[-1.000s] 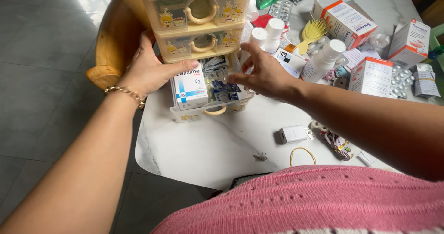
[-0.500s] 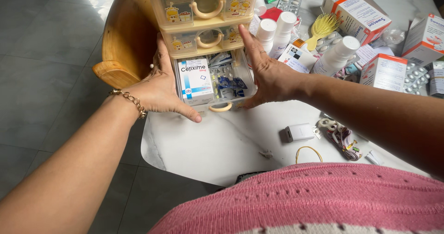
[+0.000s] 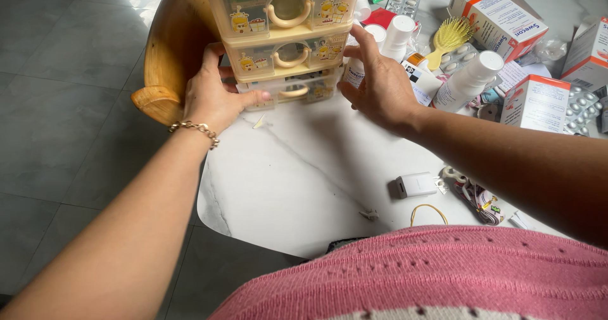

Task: The person organizes medicine by picking up medicine boxes and blister packs, placing them into a small plastic drawer unit, and reading a paper document.

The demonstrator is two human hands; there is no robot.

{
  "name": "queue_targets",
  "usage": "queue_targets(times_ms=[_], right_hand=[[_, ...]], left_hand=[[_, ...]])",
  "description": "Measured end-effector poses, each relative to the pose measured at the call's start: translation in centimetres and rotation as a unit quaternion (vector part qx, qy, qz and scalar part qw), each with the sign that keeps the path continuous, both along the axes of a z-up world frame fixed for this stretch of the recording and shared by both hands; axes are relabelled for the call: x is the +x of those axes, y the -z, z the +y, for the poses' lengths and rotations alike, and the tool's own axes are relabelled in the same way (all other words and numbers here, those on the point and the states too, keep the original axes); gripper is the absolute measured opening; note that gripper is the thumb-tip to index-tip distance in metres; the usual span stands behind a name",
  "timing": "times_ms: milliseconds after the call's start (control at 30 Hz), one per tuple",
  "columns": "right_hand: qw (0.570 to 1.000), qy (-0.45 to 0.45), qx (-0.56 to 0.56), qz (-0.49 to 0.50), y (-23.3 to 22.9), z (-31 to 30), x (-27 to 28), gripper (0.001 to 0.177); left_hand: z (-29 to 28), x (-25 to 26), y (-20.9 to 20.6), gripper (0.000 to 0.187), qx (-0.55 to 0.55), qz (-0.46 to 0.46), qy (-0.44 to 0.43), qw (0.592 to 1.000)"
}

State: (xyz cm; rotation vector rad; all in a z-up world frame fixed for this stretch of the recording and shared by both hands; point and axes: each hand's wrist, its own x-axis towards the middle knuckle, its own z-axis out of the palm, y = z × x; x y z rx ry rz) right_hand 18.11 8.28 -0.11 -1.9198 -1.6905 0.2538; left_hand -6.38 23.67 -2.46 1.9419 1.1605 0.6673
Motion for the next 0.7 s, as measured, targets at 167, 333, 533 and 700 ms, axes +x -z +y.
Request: queue_targets(times_ms=[167, 333, 533, 700], right_hand=[[0.998, 0.052, -0.008, 0.032, -0.5, 0.2, -1.3, 0.071], [0.997, 0.026, -0.005, 0.071, -0.2, -0.2, -1.7, 0.081], [0.988, 0.008, -0.041, 0.146, -0.1, -4.0, -1.6, 0.063], [0.968, 0.062, -0.084, 0.228, -0.1, -8.5, -0.9, 0.04]], left_hand=[[0.6, 1.1, 1.9, 0.076, 0.111, -0.044, -0.026, 0.993], [0.6, 1.1, 2.2, 0.075, 0.088, -0.058, -0.034, 0.994], [-3.1, 1.3, 2.0, 0.083, 0.067, -0.067, -0.106, 0.99], [-10.0, 1.8, 2.3, 0.091, 0.071, -0.097, -0.179, 0.976]])
